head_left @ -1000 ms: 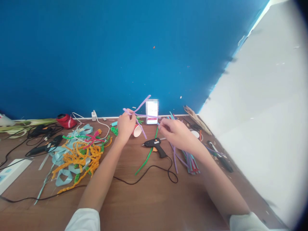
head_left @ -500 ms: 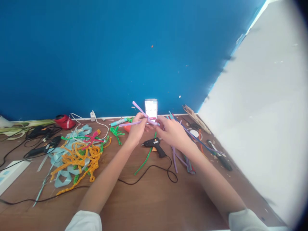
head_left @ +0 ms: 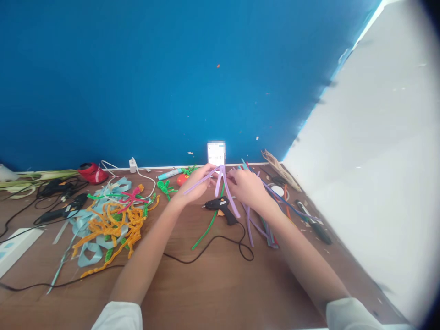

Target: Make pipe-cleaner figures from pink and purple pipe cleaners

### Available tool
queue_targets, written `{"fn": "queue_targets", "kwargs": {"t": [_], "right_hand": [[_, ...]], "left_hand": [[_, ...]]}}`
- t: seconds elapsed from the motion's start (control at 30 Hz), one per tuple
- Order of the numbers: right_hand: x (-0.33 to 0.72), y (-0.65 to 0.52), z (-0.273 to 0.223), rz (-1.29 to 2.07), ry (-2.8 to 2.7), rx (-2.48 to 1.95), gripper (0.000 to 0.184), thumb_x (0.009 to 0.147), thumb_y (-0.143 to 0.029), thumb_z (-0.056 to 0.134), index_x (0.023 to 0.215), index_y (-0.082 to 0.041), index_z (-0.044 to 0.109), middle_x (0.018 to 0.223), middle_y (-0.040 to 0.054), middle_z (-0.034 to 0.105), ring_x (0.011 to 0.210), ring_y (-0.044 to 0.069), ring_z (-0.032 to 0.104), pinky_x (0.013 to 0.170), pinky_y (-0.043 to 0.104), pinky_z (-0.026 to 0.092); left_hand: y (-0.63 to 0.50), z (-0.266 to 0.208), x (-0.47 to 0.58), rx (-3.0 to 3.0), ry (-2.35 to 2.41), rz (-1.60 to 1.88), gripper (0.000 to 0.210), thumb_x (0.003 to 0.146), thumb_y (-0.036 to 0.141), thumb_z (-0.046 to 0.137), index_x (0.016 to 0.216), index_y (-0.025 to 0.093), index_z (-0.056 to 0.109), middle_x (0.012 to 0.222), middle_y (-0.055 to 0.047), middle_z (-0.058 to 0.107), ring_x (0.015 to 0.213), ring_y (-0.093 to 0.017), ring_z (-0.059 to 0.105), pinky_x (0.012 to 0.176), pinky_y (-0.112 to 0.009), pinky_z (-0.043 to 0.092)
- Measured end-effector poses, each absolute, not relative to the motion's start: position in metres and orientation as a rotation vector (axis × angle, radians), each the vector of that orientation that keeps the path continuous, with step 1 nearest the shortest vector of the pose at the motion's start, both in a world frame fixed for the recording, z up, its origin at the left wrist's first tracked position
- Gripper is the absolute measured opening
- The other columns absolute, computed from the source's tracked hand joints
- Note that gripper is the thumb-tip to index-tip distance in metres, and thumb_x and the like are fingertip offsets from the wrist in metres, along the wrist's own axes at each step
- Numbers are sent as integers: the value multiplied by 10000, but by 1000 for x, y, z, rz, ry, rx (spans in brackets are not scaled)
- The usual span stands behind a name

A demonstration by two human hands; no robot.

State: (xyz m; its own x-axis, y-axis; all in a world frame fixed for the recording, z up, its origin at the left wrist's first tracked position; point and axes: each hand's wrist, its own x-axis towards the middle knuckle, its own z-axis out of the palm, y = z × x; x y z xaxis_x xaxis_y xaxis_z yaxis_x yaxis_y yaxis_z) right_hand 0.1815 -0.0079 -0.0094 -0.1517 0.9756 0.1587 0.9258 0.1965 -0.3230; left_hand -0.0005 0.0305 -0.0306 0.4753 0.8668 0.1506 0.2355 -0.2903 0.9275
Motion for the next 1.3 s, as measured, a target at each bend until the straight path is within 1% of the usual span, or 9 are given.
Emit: {"fn": "queue_targets", "kwargs": {"t": [0.2, 0.33, 0.47, 0.6, 0.67, 0.87, 1.07, 1.2, 1.3], "right_hand": [[182, -7, -8, 446, -2212, -1600, 221, 856, -265, 486, 653, -196, 536, 663, 18, 583, 617, 136, 459, 585, 288, 247], [185, -6, -7, 657, -2249, -1457, 199, 822, -243, 471, 631, -191, 496, 608, -9, 511, 591, 120, 425, 567, 281, 252], [186, -6, -5, 826, -2220, -1352, 246, 848, -310, 460, 635, -189, 487, 597, -26, 449, 588, 113, 400, 568, 273, 269], [186, -7, -5, 872, -2164, -1374, 262, 831, -328, 487, 608, -195, 455, 583, -36, 399, 569, 109, 381, 548, 272, 258], [186, -7, -6, 883, -2142, -1377, 280, 835, -351, 498, 605, -196, 455, 580, -38, 389, 564, 108, 373, 539, 273, 252], [190, -4, -7, 929, -2073, -1397, 351, 866, -412, 518, 595, -199, 452, 551, -51, 317, 538, 100, 307, 512, 277, 215], [192, -4, -2, 940, -2021, -1436, 358, 849, -351, 534, 553, -204, 397, 498, -48, 362, 511, 98, 329, 503, 278, 236], [193, -6, 2, 994, -1992, -1431, 332, 851, -337, 510, 557, -204, 431, 480, -34, 445, 484, 103, 391, 500, 275, 278], [195, -9, 6, 1072, -1944, -1370, 309, 855, -329, 504, 578, -201, 449, 510, -32, 461, 484, 100, 410, 498, 268, 293]], "left_hand": [[34, -17, -15, 1726, 923, 917, 295, 934, 397, 544, 1105, 174, 632, 1109, -113, 716, 854, -166, 699, 701, -263, 513], [30, -13, -14, 1707, 863, 878, 364, 942, 466, 512, 1101, 169, 651, 1069, -110, 714, 847, -171, 688, 646, -242, 500], [24, -12, -12, 1824, 852, 786, 327, 907, 402, 579, 1151, 198, 656, 1047, -92, 717, 894, -187, 680, 697, -259, 509], [23, -12, -10, 1950, 923, 775, 241, 902, 335, 548, 1021, 190, 699, 1036, -80, 724, 937, -204, 671, 771, -297, 523], [25, -12, -10, 2023, 979, 739, 240, 903, 316, 520, 973, 192, 712, 1009, -70, 728, 921, -208, 664, 758, -298, 514], [30, -16, -13, 2284, 1057, 582, 276, 905, 275, 477, 971, 213, 737, 884, -47, 742, 754, -190, 640, 650, -274, 419], [28, -17, -11, 2430, 1115, 548, 228, 895, 240, 493, 894, 218, 720, 800, -46, 730, 706, -190, 632, 635, -270, 380], [26, -17, -9, 2493, 1147, 529, 224, 889, 219, 477, 817, 209, 689, 717, -32, 686, 633, -172, 578, 586, -270, 323], [27, -20, -8, 2499, 1141, 529, 220, 873, 206, 478, 750, 204, 660, 658, -18, 643, 595, -159, 538, 567, -272, 297]]}}
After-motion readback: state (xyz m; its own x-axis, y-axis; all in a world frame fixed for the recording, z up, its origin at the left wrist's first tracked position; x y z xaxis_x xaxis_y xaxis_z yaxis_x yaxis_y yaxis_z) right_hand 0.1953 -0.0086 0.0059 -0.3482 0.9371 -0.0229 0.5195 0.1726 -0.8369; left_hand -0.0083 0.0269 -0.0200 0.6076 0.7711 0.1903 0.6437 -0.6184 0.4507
